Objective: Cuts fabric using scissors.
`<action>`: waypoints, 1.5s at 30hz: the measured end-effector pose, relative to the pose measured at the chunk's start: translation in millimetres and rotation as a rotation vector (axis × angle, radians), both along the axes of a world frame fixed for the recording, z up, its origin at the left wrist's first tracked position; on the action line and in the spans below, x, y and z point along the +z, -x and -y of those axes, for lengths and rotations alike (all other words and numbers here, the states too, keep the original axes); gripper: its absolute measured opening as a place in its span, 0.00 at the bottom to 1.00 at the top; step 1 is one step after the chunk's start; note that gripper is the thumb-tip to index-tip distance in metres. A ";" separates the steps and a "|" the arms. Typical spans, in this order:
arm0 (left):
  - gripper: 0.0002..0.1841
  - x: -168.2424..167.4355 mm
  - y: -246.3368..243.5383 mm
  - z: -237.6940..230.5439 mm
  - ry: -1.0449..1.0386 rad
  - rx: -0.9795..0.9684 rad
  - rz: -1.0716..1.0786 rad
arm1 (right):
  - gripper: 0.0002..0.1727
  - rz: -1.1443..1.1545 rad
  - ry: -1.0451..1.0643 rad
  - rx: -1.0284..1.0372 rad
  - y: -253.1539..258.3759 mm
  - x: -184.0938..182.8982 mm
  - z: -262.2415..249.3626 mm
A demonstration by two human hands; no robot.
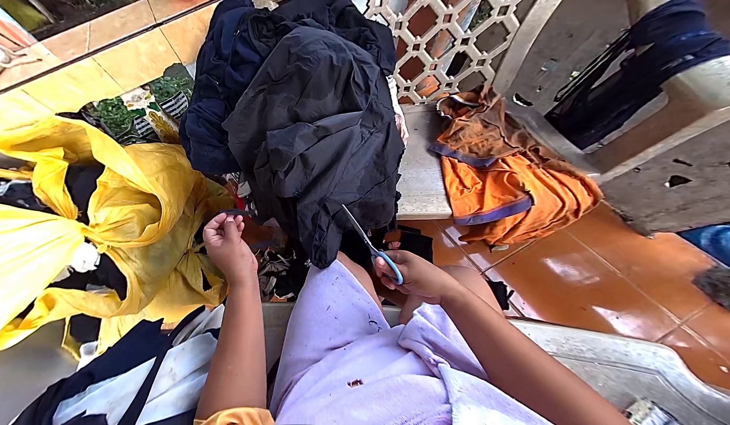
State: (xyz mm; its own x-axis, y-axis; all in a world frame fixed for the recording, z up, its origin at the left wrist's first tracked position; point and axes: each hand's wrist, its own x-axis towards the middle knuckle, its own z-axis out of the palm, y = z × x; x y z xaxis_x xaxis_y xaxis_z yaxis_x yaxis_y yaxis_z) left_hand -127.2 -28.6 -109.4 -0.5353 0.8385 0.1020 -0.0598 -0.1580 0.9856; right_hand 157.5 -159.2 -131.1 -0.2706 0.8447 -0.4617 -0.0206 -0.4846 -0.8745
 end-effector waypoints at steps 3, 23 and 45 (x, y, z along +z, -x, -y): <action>0.31 -25.9 0.7 5.5 0.347 -0.361 -0.216 | 0.12 -0.024 0.012 -0.037 -5.6 -6.6 15.4; 0.09 1.4 -105.1 66.0 0.567 -0.994 0.174 | 0.35 -0.146 -0.072 0.126 -2.7 -13.8 104.9; 0.16 9.0 -122.6 103.6 0.475 -1.000 0.499 | 0.29 -0.154 -0.052 -0.064 9.1 9.9 110.2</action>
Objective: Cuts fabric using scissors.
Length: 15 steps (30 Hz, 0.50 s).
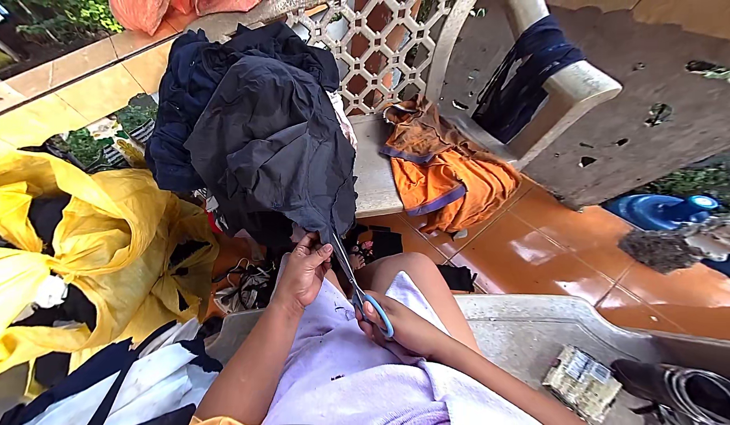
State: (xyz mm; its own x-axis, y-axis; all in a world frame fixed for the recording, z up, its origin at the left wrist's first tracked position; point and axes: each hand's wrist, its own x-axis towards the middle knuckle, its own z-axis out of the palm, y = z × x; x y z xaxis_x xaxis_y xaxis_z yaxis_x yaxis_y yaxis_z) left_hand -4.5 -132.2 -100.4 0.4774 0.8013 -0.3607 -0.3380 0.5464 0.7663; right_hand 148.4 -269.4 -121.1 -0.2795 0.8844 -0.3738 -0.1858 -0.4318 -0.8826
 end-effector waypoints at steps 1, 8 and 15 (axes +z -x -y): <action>0.16 -0.3 -1.6 1.7 0.018 0.003 0.008 | 0.27 -0.016 0.003 -0.013 0.6 1.2 -0.1; 0.18 -6.4 -8.0 8.4 0.039 0.016 0.059 | 0.23 -0.063 0.011 -0.057 4.3 3.7 -4.6; 0.18 -9.9 -8.3 8.9 0.027 0.018 0.082 | 0.13 -0.116 -0.002 -0.127 9.1 2.8 -3.8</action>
State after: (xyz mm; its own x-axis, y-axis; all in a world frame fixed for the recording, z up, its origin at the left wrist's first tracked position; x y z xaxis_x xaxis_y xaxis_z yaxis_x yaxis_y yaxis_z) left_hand 3.7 -141.2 -110.2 0.4916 0.8005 -0.3427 -0.4096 0.5599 0.7203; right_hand 139.3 -265.7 -118.3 -0.2070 0.9159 -0.3438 -0.3396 -0.3969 -0.8527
